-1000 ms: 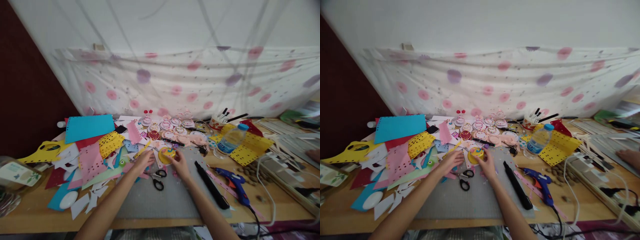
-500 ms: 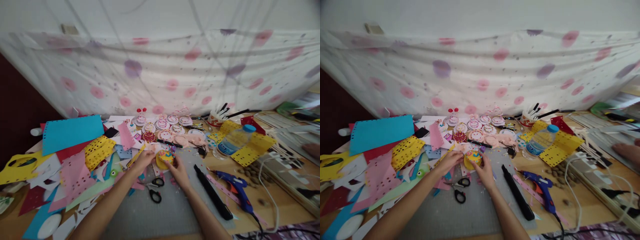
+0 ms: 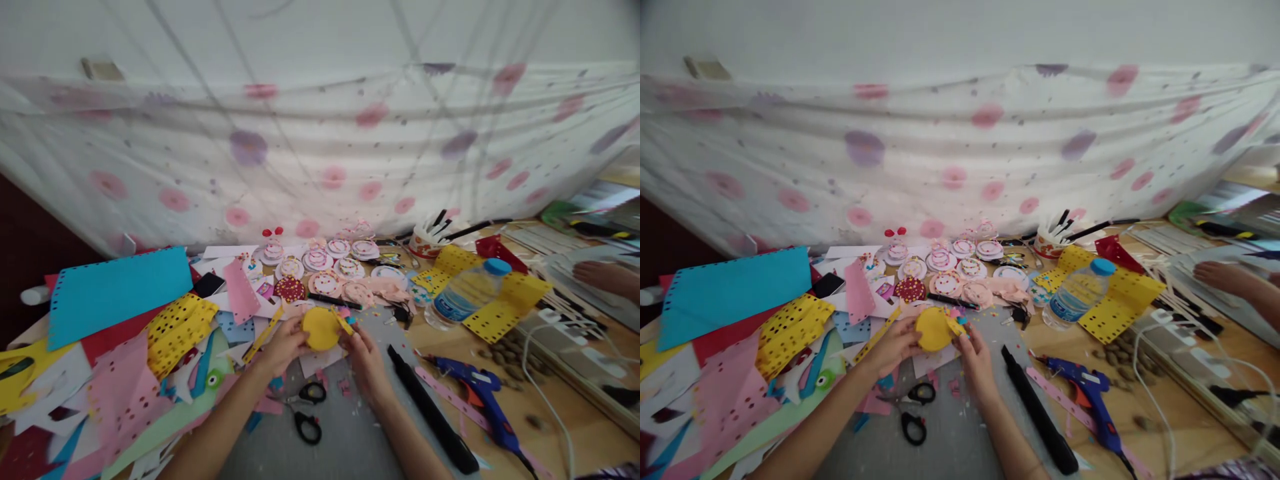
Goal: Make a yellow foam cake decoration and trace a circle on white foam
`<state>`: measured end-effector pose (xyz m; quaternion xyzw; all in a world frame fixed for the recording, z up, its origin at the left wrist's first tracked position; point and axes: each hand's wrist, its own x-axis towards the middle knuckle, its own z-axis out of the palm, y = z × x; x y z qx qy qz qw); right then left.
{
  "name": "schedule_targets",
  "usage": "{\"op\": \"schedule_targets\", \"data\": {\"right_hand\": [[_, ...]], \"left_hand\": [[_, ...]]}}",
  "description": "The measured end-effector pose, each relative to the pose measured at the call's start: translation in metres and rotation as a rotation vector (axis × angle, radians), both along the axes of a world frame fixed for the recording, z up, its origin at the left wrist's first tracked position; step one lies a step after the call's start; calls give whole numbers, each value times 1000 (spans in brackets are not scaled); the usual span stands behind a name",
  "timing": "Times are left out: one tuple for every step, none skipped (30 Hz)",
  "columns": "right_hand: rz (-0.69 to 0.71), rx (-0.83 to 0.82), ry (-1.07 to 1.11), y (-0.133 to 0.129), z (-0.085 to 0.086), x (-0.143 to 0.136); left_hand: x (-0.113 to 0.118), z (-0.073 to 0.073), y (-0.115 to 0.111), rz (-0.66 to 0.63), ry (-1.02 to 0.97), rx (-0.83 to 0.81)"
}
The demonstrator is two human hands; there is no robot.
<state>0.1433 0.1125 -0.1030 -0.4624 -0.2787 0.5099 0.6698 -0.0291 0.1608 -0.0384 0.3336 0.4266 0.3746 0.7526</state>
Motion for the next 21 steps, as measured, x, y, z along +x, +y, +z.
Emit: {"op": "schedule_targets", "data": {"right_hand": [[-15, 5, 32, 0, 1, 1], [-26, 14, 61, -1, 2, 3], [-31, 26, 86, -1, 4, 4], [-33, 37, 108, -2, 6, 6], [-30, 50, 129, -3, 8, 7], [-23, 63, 152, -4, 10, 9], [-11, 77, 177, -4, 12, 12], [2, 89, 200, -5, 13, 14], [15, 97, 218, -6, 15, 16], [36, 102, 237, -7, 17, 18], [68, 103, 263, -9, 19, 19], [113, 102, 295, -11, 22, 19], [171, 102, 334, -13, 26, 17], [241, 108, 378, -15, 31, 14], [317, 116, 420, -18, 36, 9], [391, 124, 455, -21, 41, 3], [454, 129, 476, -24, 46, -4], [502, 129, 488, -26, 50, -10], [532, 123, 490, -29, 53, -17], [545, 108, 479, -31, 54, -23], [540, 88, 455, -33, 55, -27]], "left_hand": [[-5, 1, 0, 28, -31, -7], [-11, 3, 1, 54, -66, -15], [-17, 5, 0, 79, -103, -22], [-22, 7, 0, 102, -141, -31], [-28, 10, -1, 124, -178, -42], [-32, 13, -3, 144, -215, -55], [-36, 15, -5, 162, -249, -71], [-38, 17, -7, 178, -282, -90], [-39, 19, -9, 192, -314, -112], [-39, 20, -11, 205, -344, -135], [-38, 21, -13, 217, -373, -158], [-36, 22, -16, 227, -399, -178], [-33, 22, -18, 240, -424, -195], [-29, 22, -20, 256, -445, -204], [-25, 23, -22, 275, -464, -208], [-20, 22, -24, 295, -480, -208], [-15, 22, -27, 318, -495, -198], [-10, 22, -29, 346, -509, -180], [-6, 22, -31, 374, -521, -156], [-3, 22, -33, 401, -533, -133], [-1, 22, -34, 425, -541, -110]]}}
